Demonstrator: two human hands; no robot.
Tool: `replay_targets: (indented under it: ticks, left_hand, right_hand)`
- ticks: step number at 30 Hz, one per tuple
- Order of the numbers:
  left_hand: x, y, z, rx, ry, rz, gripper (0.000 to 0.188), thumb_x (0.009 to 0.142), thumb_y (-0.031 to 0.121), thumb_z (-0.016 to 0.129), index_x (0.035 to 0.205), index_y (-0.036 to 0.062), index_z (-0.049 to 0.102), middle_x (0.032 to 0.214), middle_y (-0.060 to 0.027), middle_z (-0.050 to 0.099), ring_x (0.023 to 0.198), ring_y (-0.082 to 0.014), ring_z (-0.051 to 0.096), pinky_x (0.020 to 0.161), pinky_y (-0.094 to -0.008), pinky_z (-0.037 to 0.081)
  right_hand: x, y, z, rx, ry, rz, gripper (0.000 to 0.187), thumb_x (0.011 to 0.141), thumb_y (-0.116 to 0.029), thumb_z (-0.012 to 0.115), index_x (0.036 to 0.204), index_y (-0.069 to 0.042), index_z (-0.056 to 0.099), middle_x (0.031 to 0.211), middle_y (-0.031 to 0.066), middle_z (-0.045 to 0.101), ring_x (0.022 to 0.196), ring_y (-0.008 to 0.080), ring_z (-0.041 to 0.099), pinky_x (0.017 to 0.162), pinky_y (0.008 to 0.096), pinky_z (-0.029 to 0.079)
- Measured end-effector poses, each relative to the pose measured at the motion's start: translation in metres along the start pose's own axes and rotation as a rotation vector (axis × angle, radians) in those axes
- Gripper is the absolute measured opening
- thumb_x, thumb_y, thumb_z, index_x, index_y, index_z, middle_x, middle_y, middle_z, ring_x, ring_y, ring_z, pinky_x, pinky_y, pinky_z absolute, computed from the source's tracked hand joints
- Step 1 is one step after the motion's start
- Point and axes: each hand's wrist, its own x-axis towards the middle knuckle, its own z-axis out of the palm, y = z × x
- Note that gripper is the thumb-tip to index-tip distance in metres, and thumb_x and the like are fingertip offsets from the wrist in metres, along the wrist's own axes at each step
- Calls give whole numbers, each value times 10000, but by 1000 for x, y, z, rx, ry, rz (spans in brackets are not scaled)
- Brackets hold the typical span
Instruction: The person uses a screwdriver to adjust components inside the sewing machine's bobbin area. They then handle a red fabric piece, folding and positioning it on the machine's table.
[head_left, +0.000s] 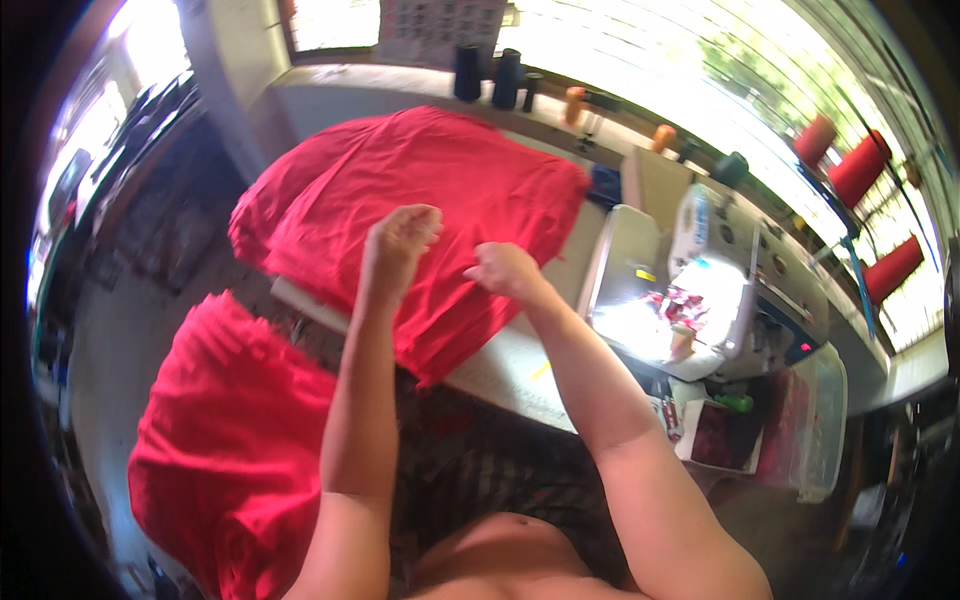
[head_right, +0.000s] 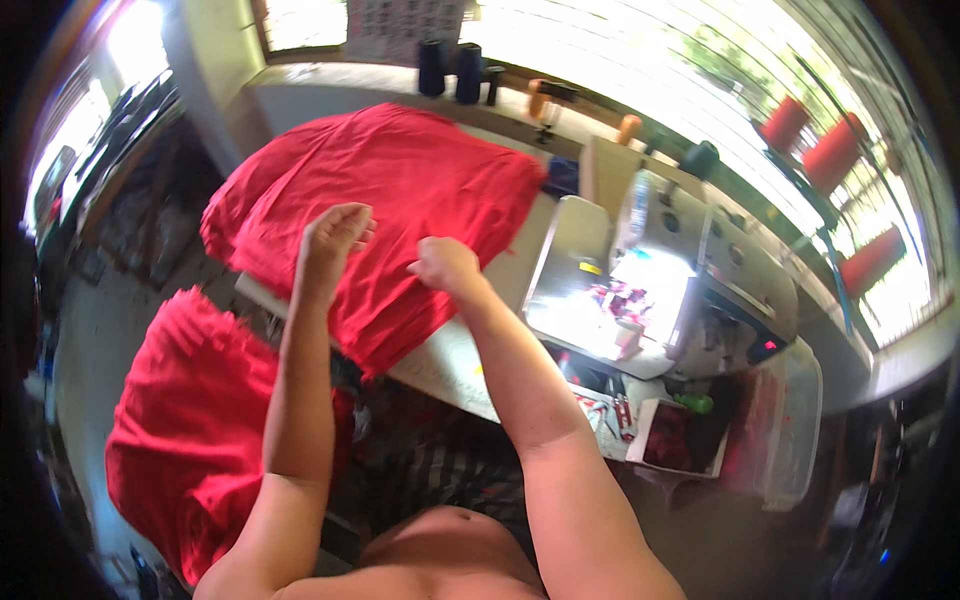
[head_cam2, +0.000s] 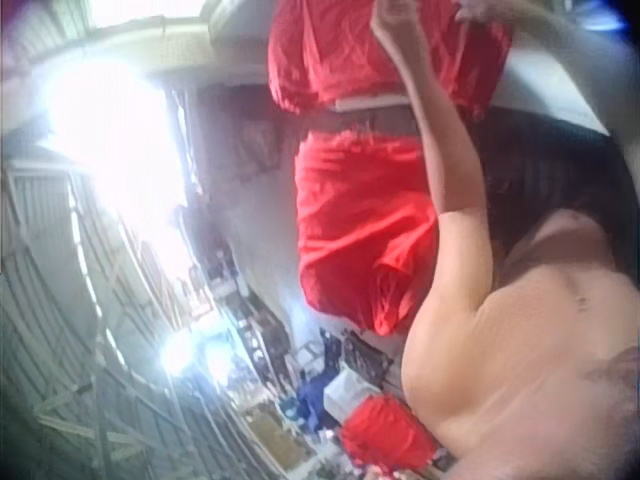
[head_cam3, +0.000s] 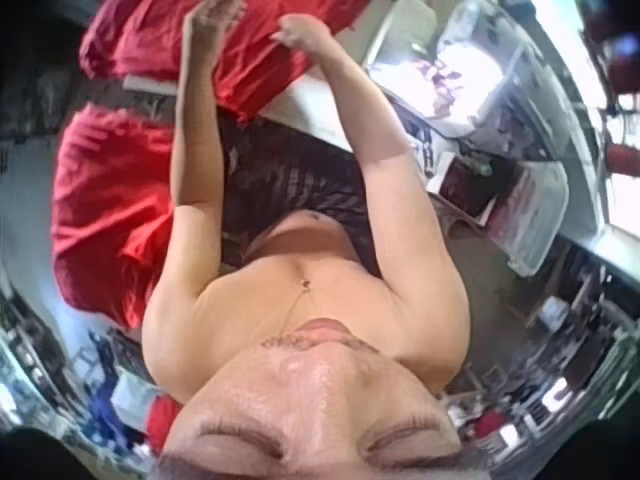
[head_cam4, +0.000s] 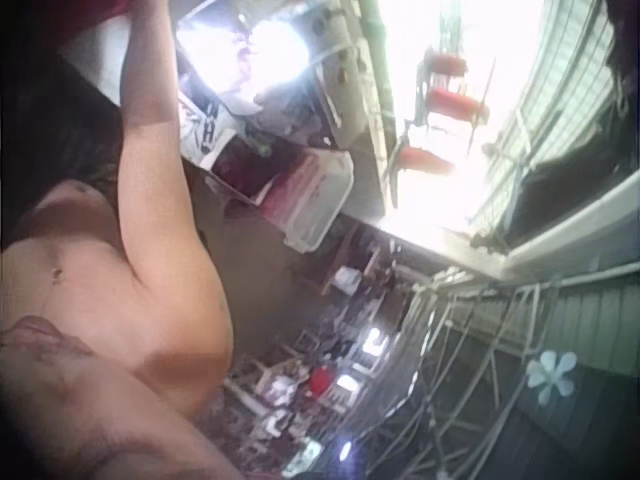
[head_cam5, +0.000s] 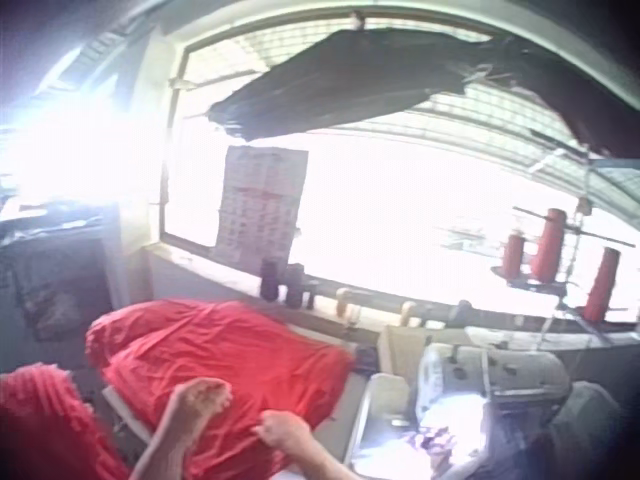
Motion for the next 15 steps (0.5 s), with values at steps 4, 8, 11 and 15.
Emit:
replay_targets:
  ticks: [4, 8, 11, 15]
  left_hand:
    - [99, -48, -10, 679, -316, 310, 388, 770, 241, 624, 1094, 67, 501, 1055, -140, 544, 949, -227, 546, 738, -379, 459]
    - [142, -26, 44, 1469, -277, 282, 409, 689, 191, 623, 1059, 88, 481, 1101, -206, 501, 1025, -335, 512, 771, -446, 444]
    - [181, 15, 41, 1234, -221, 419, 245, 678, 158, 598, 895, 55, 548, 920, -159, 596, 915, -308, 575, 761, -384, 462]
    - [154, 74, 87, 1194, -470, 476, 209, 647, 26, 536, 852, 32, 578, 758, -100, 598, 745, -223, 581, 688, -327, 463]
  right_hand:
    - [-3, -46, -38, -73, 107, -239, 300, 759, -348, 572, 784, -52, 620, 824, 145, 622, 803, 345, 580, 720, 427, 460]
    - [-39, -64, -89, -24, 150, -306, 271, 769, -309, 537, 751, -47, 607, 807, 163, 612, 770, 343, 572, 700, 441, 448]
    - [-103, -82, -91, 201, 242, -327, 273, 785, -277, 565, 791, -4, 555, 843, 186, 584, 779, 345, 567, 686, 447, 438]
    - [-188, -47, -66, 361, 205, -214, 247, 804, -239, 584, 897, -12, 564, 892, 146, 548, 824, 335, 556, 704, 412, 438]
